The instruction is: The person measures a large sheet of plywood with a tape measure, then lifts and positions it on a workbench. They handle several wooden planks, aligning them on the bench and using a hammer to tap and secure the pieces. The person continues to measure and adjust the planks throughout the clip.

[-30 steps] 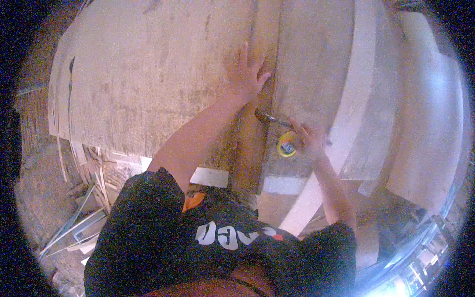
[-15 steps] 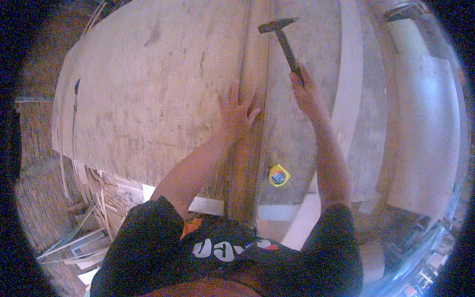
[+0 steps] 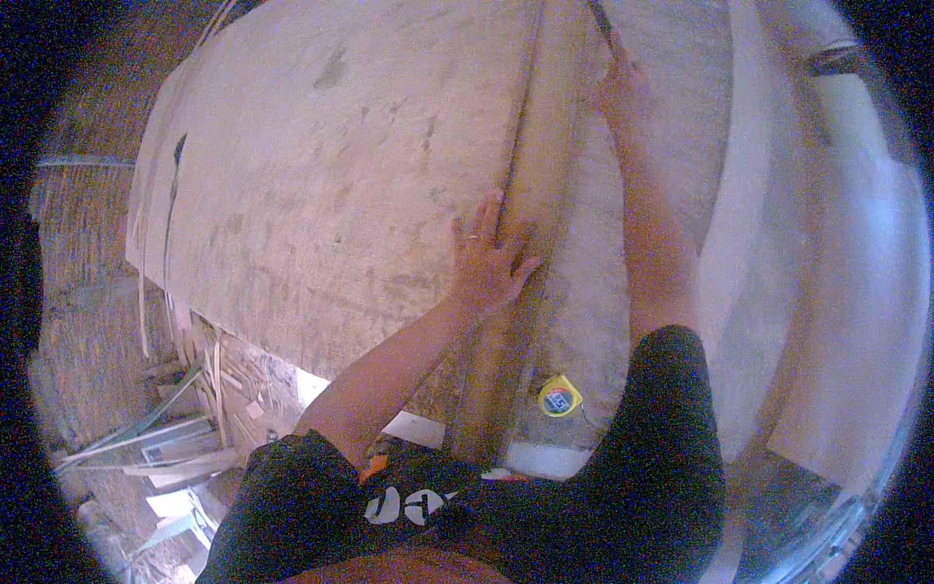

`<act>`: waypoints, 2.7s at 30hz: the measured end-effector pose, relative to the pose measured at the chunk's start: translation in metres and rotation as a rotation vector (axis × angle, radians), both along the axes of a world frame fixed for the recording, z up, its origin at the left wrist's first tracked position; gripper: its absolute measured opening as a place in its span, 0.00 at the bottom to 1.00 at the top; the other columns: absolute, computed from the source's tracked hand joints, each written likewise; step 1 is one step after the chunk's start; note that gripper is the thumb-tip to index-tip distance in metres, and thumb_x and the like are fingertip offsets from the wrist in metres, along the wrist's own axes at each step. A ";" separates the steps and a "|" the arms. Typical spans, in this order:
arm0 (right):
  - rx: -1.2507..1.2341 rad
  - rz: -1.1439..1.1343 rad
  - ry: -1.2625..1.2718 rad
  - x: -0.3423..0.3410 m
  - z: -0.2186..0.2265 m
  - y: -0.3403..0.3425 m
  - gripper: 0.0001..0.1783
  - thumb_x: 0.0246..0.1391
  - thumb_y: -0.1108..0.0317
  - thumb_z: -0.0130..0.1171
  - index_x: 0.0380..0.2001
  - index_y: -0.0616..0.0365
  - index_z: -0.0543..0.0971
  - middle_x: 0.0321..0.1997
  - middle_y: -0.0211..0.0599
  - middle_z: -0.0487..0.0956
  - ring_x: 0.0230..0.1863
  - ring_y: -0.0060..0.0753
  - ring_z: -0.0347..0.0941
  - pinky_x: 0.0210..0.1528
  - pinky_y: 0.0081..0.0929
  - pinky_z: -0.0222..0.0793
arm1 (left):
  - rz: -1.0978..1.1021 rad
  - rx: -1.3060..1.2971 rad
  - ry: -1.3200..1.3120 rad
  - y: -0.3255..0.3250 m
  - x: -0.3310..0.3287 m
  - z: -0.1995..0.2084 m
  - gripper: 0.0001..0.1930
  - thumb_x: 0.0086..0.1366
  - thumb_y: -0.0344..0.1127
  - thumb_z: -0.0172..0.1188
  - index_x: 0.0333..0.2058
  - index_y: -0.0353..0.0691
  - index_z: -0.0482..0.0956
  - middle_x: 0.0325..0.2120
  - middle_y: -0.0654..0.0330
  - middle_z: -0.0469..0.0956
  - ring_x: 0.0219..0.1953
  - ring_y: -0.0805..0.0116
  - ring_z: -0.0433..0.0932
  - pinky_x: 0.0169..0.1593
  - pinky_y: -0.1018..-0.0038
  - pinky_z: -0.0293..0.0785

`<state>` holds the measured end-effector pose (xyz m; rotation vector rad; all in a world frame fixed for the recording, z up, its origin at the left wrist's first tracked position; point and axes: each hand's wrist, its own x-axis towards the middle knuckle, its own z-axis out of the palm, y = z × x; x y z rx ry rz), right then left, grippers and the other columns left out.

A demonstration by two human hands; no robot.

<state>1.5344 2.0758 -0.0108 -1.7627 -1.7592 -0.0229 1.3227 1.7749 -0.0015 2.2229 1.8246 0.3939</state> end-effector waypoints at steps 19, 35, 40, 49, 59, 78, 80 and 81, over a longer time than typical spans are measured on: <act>-0.121 0.024 -0.210 0.029 -0.031 0.039 0.33 0.68 0.64 0.50 0.73 0.22 0.62 0.42 0.51 0.85 0.42 0.60 0.82 0.42 0.57 0.78 | -0.005 0.053 0.009 0.002 0.003 -0.004 0.31 0.63 0.61 0.63 0.63 0.59 0.77 0.76 0.45 0.45 0.73 0.37 0.56 0.66 0.23 0.48; 0.029 0.189 0.424 0.036 -0.022 -0.080 0.26 0.69 0.64 0.54 0.69 0.38 0.72 0.43 0.45 0.84 0.42 0.41 0.80 0.47 0.37 0.75 | -0.003 0.044 0.067 -0.002 0.005 -0.011 0.31 0.67 0.60 0.59 0.66 0.60 0.73 0.77 0.45 0.43 0.74 0.39 0.54 0.68 0.26 0.46; -0.086 0.115 0.343 0.055 0.025 -0.224 0.25 0.69 0.62 0.57 0.68 0.43 0.74 0.36 0.32 0.81 0.35 0.23 0.74 0.41 0.27 0.73 | -0.008 0.107 0.071 0.001 0.006 -0.014 0.29 0.70 0.58 0.54 0.67 0.59 0.72 0.74 0.43 0.50 0.73 0.40 0.57 0.68 0.27 0.48; -0.296 -0.062 0.468 0.014 0.056 -0.450 0.26 0.68 0.70 0.57 0.68 0.52 0.74 0.36 0.30 0.80 0.33 0.19 0.71 0.39 0.21 0.71 | 0.016 0.178 0.048 0.006 -0.002 -0.042 0.28 0.69 0.51 0.58 0.66 0.55 0.73 0.76 0.51 0.48 0.73 0.43 0.56 0.68 0.26 0.49; -0.606 -0.155 0.352 -0.063 0.111 -0.559 0.28 0.65 0.76 0.56 0.68 0.53 0.73 0.55 0.55 0.82 0.54 0.53 0.82 0.53 0.40 0.76 | -0.010 0.284 -0.060 -0.002 0.001 -0.014 0.25 0.65 0.41 0.60 0.61 0.47 0.78 0.72 0.45 0.56 0.68 0.37 0.59 0.69 0.39 0.55; -0.584 -0.427 0.597 -0.104 0.108 -0.604 0.28 0.69 0.72 0.55 0.70 0.51 0.70 0.35 0.30 0.80 0.32 0.19 0.70 0.37 0.21 0.70 | 0.026 0.148 -0.201 0.004 -0.001 -0.017 0.27 0.63 0.36 0.56 0.62 0.47 0.76 0.74 0.48 0.53 0.71 0.38 0.56 0.71 0.34 0.47; -0.572 -0.433 0.644 -0.101 0.106 -0.605 0.28 0.69 0.71 0.56 0.71 0.52 0.70 0.33 0.28 0.79 0.29 0.16 0.68 0.34 0.18 0.68 | 0.029 0.109 -0.184 0.003 0.001 -0.011 0.27 0.63 0.36 0.56 0.62 0.48 0.77 0.74 0.48 0.53 0.71 0.39 0.56 0.71 0.35 0.47; -0.584 -0.440 0.660 -0.100 0.108 -0.603 0.28 0.69 0.71 0.55 0.71 0.52 0.69 0.33 0.27 0.78 0.28 0.15 0.67 0.32 0.17 0.67 | 0.027 0.148 -0.181 0.004 0.001 -0.015 0.27 0.63 0.36 0.56 0.62 0.48 0.77 0.74 0.48 0.54 0.71 0.39 0.57 0.71 0.35 0.47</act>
